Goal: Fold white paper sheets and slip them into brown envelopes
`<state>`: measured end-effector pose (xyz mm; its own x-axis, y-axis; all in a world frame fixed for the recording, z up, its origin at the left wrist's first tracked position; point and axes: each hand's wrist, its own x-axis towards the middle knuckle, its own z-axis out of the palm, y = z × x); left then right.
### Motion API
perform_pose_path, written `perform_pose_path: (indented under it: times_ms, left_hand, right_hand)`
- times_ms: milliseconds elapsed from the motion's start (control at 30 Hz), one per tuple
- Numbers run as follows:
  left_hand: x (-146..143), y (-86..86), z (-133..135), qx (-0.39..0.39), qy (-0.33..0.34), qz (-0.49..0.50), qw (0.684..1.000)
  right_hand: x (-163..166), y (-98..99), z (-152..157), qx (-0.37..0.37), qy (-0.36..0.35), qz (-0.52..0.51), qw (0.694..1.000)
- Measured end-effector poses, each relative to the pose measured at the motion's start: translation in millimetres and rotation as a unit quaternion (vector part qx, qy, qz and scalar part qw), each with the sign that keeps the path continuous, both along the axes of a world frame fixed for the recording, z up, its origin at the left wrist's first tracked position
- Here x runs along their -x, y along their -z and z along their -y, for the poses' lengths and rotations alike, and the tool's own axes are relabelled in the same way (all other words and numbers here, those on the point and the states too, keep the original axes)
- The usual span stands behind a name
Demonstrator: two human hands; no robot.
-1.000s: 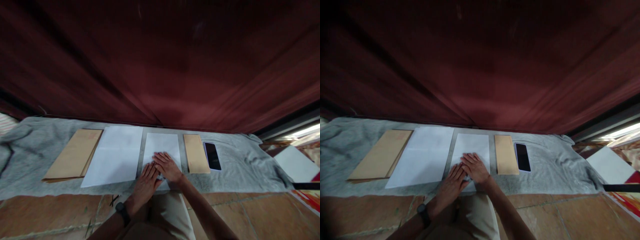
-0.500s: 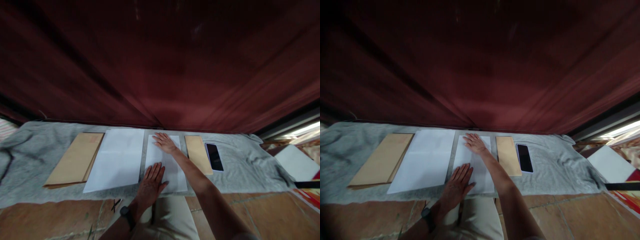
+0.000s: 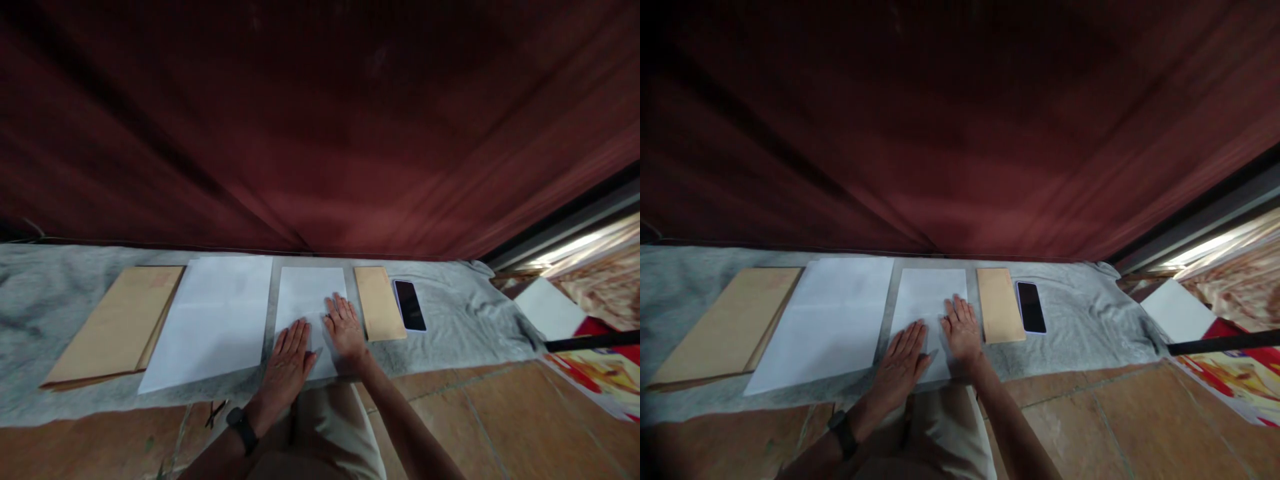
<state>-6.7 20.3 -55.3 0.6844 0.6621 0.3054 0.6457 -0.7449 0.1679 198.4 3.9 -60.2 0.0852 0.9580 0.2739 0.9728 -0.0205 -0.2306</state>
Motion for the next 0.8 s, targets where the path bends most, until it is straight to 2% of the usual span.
perform_pose_path:
  times_ms: [167, 267, 400, 600, 700, 800]
  left_hand:
    - [-20, -5.3, -28, 0.045, -0.055, 0.006, 0.997]
    - [-22, -7.2, -42, 0.069, -0.074, 0.014, 0.995]
    - [-9, -9.2, -26, 0.072, -0.093, 0.023, 0.993]
    - [19, -19.4, 19, 0.038, 0.061, -0.036, 0.997]
    - [25, -25.1, 21, 0.029, 0.073, -0.063, 0.995]
    - [24, -27.5, 18, 0.031, 0.078, -0.073, 0.994]
  right_hand:
    - [-3, -2.6, -3, -0.009, 0.022, -0.009, 1.000]
    - [-1, -3.6, -2, -0.008, 0.022, -0.015, 1.000]
    - [-2, -3.0, 0, -0.011, 0.021, -0.023, 0.999]
    - [-1, -6.3, -1, -0.024, 0.024, -0.025, 0.999]
    - [0, -11.0, 7, -0.022, 0.003, -0.034, 0.999]
    - [3, -15.0, 32, -0.019, -0.062, -0.046, 0.997]
